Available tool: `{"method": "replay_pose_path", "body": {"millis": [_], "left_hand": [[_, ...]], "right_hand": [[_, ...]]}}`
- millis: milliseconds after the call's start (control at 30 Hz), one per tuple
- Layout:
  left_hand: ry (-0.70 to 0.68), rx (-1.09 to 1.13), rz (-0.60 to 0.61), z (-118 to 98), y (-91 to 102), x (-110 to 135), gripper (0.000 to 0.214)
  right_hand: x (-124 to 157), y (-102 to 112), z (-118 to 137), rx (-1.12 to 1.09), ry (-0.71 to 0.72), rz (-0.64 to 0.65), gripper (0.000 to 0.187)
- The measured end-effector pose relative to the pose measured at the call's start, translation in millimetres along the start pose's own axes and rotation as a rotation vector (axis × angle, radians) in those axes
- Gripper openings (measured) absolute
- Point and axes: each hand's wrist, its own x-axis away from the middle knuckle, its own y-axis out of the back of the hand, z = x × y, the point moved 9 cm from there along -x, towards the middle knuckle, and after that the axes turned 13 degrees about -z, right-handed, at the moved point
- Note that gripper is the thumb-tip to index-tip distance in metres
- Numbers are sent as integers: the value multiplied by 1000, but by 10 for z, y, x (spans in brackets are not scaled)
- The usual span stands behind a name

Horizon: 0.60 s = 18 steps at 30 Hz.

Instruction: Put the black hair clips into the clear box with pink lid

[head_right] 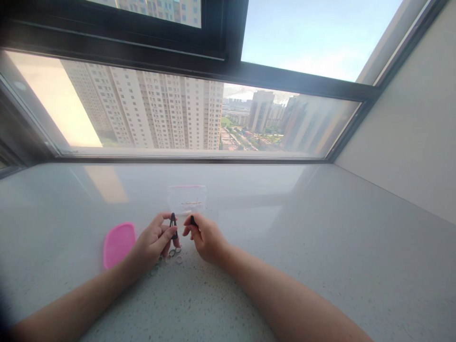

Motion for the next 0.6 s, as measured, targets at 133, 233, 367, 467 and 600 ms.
{"method": "replay_pose_path", "body": {"millis": [133, 233, 367, 467, 600], "left_hand": [[22, 21, 11, 16, -9, 1, 19], [33, 30, 24, 37, -19, 3, 19], [29, 33, 25, 59, -15, 6, 19], [26, 29, 23, 65, -10, 10, 18], [24, 31, 17, 57, -5, 9, 19]], "right_hand": [[-1, 10, 3, -3, 4, -10, 11], [-3, 17, 12, 6, 16, -15, 10], [-10, 24, 55, 31, 44, -18, 10], [-15, 31, 100, 52, 64, -19, 11], [-20, 49, 144, 67, 92, -30, 12]]}}
